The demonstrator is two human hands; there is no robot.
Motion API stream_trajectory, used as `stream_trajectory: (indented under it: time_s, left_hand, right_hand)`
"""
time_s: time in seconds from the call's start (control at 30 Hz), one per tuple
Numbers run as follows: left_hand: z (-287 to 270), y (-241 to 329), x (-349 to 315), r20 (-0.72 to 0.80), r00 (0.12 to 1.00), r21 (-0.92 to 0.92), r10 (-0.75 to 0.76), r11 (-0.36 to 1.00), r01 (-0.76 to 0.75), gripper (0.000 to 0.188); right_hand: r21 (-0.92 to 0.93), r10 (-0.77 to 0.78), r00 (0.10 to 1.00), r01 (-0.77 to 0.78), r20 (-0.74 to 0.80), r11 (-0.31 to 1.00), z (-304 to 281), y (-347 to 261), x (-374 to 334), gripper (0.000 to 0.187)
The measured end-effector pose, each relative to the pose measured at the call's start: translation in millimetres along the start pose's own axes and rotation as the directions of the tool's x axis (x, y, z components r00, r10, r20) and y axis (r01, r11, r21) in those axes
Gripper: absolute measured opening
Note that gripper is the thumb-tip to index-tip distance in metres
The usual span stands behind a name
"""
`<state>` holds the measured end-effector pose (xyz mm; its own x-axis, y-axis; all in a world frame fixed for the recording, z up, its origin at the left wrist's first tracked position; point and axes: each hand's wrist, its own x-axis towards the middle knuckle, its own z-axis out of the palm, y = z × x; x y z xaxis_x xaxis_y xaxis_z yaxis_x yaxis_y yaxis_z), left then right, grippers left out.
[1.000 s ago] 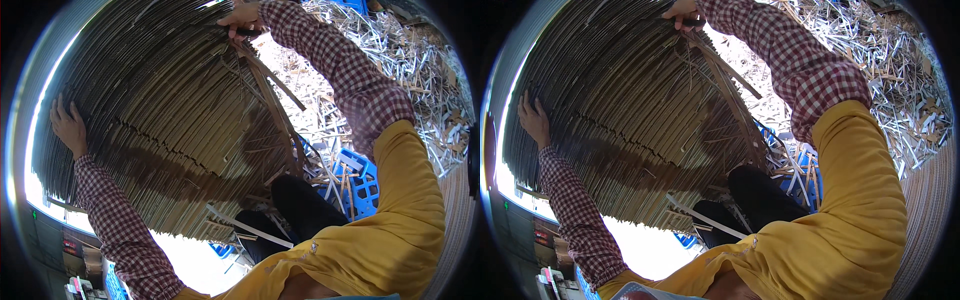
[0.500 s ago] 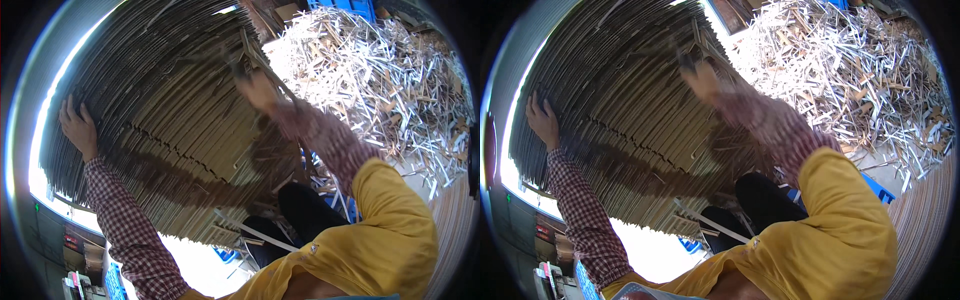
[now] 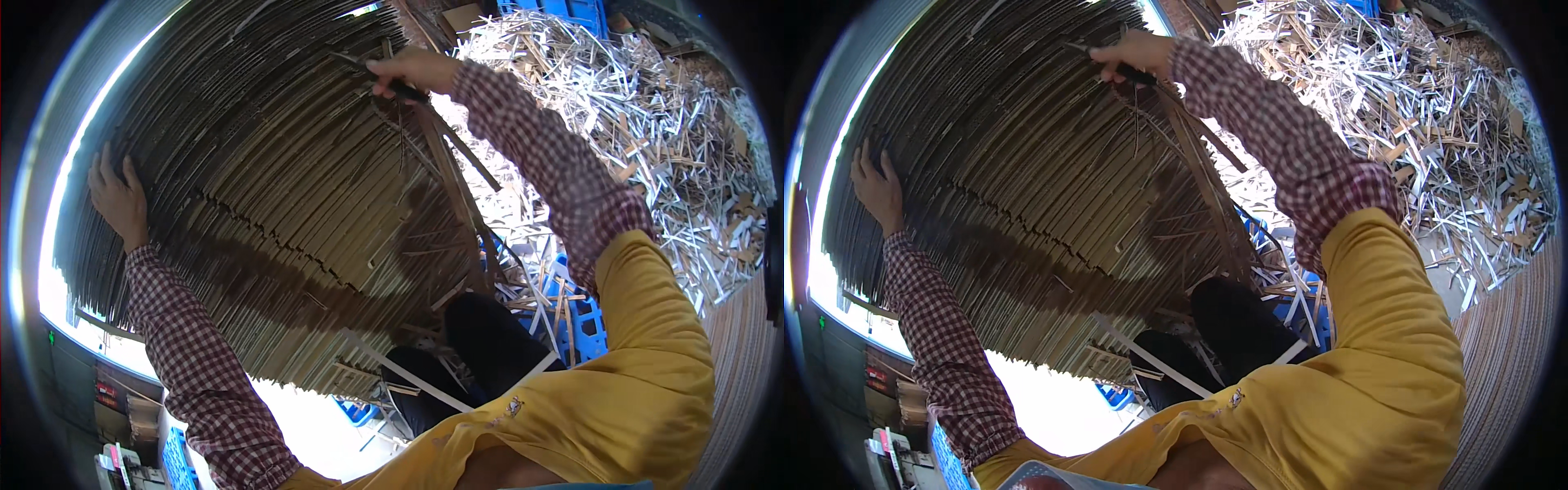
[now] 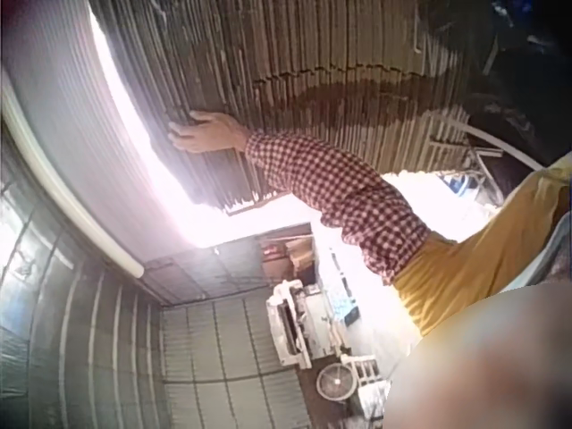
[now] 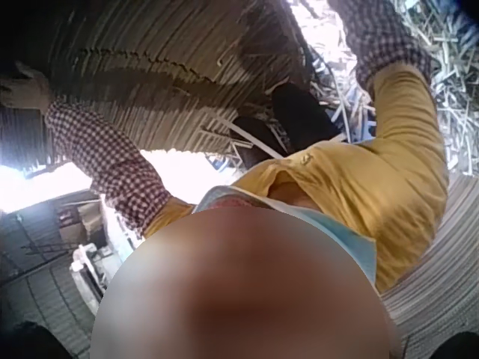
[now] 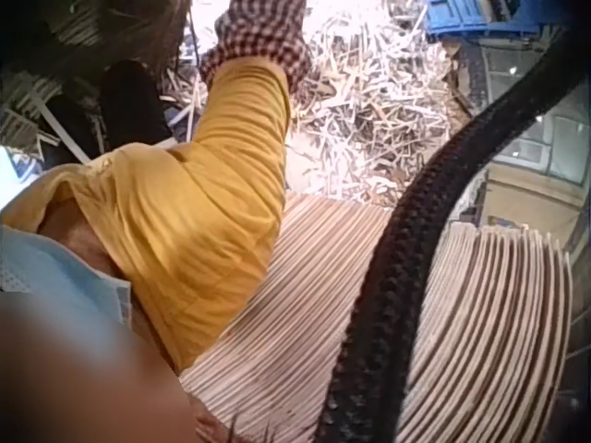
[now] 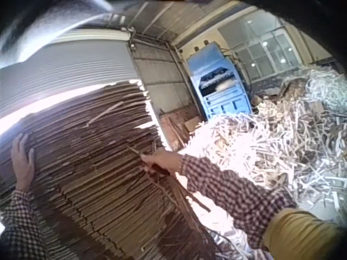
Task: Trimming the edges of a stack of cardboard sheets using a cutter tool.
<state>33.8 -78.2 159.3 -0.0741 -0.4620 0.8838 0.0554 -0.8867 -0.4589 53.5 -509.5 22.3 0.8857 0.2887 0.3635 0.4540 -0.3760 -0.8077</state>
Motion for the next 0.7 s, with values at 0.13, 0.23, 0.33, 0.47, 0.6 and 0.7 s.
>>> stream_trajectory:
  time_s: [0.13, 0.23, 0.33, 0.47, 0.6, 0.7]
  left_hand:
    - [1, -1, 0, -0.004, 1.0, -0.015, 0.019, 1.0, -0.019, 0.042]
    - [1, -1, -1, -0.008, 1.0, 0.0, 0.023, 1.0, -0.023, 0.042]
    - [-1, -5, -2, -0.008, 1.0, 0.015, 0.018, 1.0, -0.018, 0.042]
    - [5, -2, 4, -0.029, 0.999, 0.012, 0.028, 1.0, -0.028, 0.042]
    - [-1, 6, 3, -0.026, 1.0, -0.017, 0.009, 1.0, -0.009, 0.041]
    - [1, 7, 7, -0.047, 0.998, 0.004, 0.029, 1.0, -0.029, 0.041]
  right_hand:
    - [0.108, 0.154, 0.987, -0.148, -0.048, 0.983, -9, -4, 26, 0.058]
    - [0.173, 0.23, 0.973, -0.223, -0.026, 0.959, -5, -8, 35, 0.054]
    - [0.287, 0.221, 0.973, -0.192, -0.072, 0.939, 10, -4, 38, 0.05]
    - [0.096, -0.074, 0.921, 0.12, -0.382, 0.988, 38, 38, 46, 0.042]
    - [0.12, 0.01, 0.893, 0.049, -0.45, 0.992, 60, 24, 15, 0.05]
    - [-0.049, -0.099, 0.995, 0.1, 0.028, 0.994, 138, 146, -83, 0.042]
